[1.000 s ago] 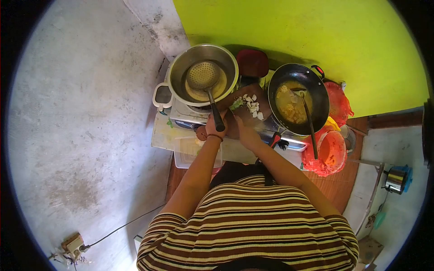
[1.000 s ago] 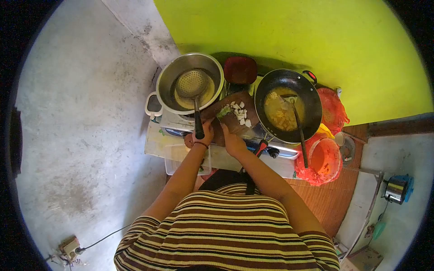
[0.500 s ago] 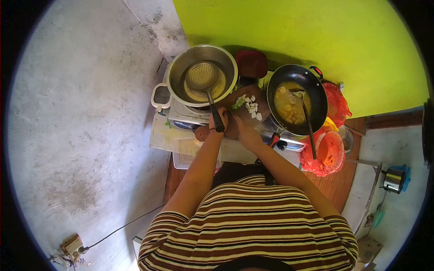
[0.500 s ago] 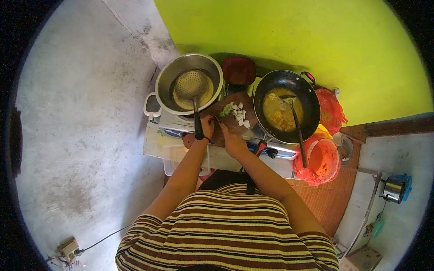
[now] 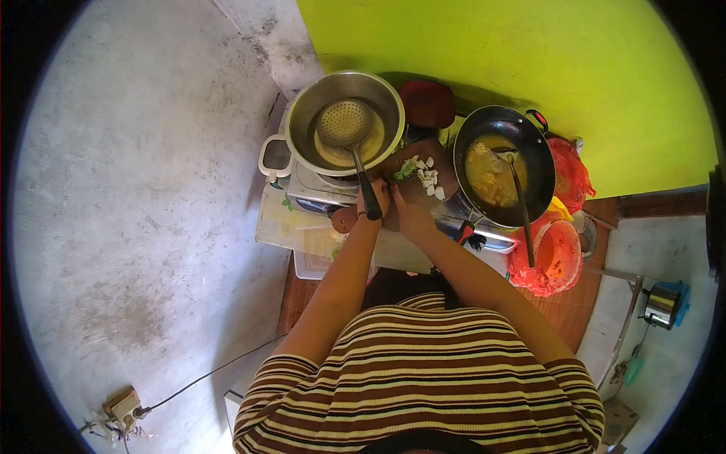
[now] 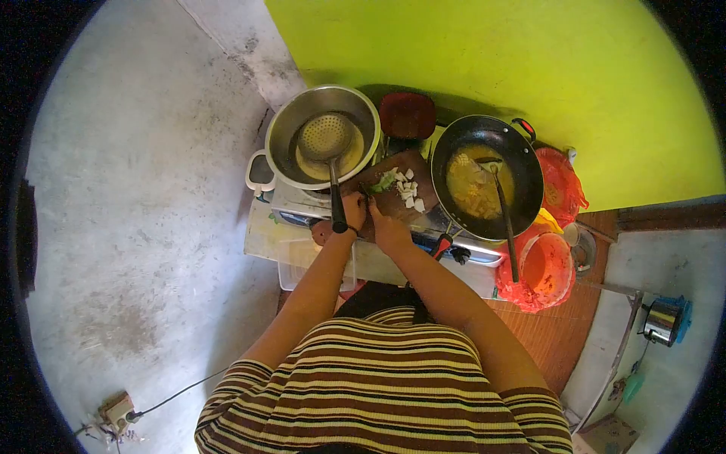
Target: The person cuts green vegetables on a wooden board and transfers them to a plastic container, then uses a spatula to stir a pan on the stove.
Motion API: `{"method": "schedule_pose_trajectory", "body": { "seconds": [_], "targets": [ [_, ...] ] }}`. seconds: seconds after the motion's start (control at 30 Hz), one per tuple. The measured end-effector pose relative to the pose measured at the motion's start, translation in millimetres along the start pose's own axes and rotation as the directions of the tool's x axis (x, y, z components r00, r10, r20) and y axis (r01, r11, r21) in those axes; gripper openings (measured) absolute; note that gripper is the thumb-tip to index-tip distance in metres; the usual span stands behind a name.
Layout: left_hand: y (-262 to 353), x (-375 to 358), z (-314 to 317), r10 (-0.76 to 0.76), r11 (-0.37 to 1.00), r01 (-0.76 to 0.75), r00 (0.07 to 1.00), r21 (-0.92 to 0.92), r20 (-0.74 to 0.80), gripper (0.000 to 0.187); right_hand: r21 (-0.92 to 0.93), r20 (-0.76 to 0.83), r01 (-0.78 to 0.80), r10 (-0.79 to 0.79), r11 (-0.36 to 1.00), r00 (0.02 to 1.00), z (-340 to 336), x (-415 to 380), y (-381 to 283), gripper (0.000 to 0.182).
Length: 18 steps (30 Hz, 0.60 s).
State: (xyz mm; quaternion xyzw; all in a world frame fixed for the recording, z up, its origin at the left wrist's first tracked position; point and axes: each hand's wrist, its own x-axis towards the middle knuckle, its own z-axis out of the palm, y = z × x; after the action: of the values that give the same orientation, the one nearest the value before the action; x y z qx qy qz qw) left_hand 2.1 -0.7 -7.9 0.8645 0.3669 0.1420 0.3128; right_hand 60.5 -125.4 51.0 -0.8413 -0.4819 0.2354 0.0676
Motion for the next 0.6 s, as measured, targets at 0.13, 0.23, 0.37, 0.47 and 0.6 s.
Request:
{"method": "schedule_pose_trajectory", "body": {
  "seconds": [0.13,0.23,0.37,0.47,0.6],
  "targets": [
    [-25.1,0.5,19.9,0.006,0.997,-0.011,0.998,-0.082,-0.067,0.012,0.115,0.055,-0.019,0.013,0.993,0.998,-20.6,-12.6,-6.6,0.067],
    [-40.6,-0.9,33.2,0.041,0.995,-0.048,0.996,-0.082,-0.081,0.015,0.096,-0.104,0.049,-0.039,0.994,0.994,-6.5,-23.3,-0.9,0.067],
    [18.1,-27.9,-30.4,0.080,0.990,-0.064,0.989,0.128,-0.122,0.022,0.197,-0.002,-0.013,0.014,0.980,1.000,-14.1,-16.3,1.2,0.063],
    [1.1,-28.5,-20.7,0.182,0.983,-0.180,0.965,0.023,-0.191,0.023,0.251,-0.003,0.009,-0.008,0.968,1.000,-17.2,-10.1,6.3,0.069],
    [-36.9,-8.4,23.3,0.063,0.963,-0.100,0.986,-0.250,-0.154,0.021,0.262,-0.184,0.126,-0.079,0.957,0.980,-13.4,-14.2,8.1,0.065]
  ]
}}
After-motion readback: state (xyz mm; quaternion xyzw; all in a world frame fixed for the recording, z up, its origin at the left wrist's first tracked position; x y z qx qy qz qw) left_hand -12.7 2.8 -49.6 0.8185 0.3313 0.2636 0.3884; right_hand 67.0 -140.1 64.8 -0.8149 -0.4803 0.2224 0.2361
